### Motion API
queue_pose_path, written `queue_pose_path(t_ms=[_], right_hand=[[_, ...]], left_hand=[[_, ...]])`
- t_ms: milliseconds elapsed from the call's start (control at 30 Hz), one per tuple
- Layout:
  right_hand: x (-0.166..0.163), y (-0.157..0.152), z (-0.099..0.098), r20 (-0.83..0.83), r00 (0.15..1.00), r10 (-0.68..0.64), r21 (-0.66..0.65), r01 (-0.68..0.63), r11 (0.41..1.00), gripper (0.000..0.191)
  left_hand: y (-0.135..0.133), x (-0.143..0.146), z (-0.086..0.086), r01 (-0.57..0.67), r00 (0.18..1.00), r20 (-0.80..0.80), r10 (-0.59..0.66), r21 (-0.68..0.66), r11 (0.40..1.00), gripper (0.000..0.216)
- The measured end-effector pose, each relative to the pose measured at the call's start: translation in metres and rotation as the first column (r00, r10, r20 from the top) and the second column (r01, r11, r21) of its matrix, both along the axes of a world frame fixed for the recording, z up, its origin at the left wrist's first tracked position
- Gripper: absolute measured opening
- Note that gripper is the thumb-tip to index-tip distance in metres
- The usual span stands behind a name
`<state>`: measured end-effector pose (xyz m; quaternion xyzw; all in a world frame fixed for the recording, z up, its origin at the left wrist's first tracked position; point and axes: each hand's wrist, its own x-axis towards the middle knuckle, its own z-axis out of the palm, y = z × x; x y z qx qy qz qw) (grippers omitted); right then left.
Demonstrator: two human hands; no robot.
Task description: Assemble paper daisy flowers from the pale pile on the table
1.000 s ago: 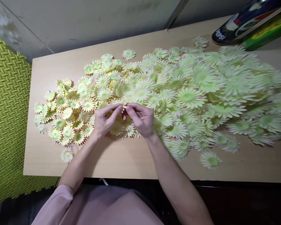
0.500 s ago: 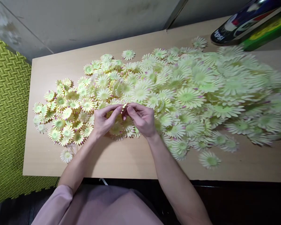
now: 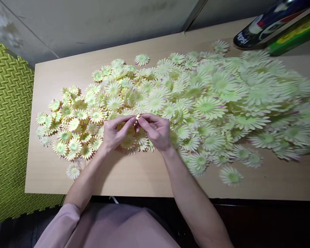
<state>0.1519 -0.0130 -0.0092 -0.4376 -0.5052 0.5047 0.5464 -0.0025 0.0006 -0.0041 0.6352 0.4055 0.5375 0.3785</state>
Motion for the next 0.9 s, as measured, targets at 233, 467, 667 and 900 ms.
queue_pose_path(t_ms=[233, 467, 667, 900], right_hand=[[-0.0003, 0.0002, -0.0017, -0.017, 1.0, 0.0, -0.016, 0.0, 1.0, 0.019], [0.0001, 0.0002, -0.0051, -0.043, 0.999, -0.006, 0.005, 0.006, 1.0, 0.014], [-0.0003, -0.0007, -0.0046, 0.0, 0.999, -0.034, -0.001, 0.034, 0.999, 0.016], [-0.0012, -0.0007, -0.0079, 0.017, 0.999, -0.047, 0.032, 0.046, 0.998, 0.011]], left_hand=[[0.0012, -0.0012, -0.0005, -0.004, 1.0, -0.017, 0.005, 0.025, 1.0, 0.016], [0.0004, -0.0016, -0.0027, 0.03, 0.999, -0.013, -0.031, -0.021, 0.999, 0.02], [0.0006, -0.0024, -0.0043, 0.047, 0.999, 0.014, -0.046, -0.086, 0.995, 0.022], [0.001, -0.0027, 0.0002, 0.051, 0.997, 0.069, -0.041, -0.156, 0.986, 0.024]])
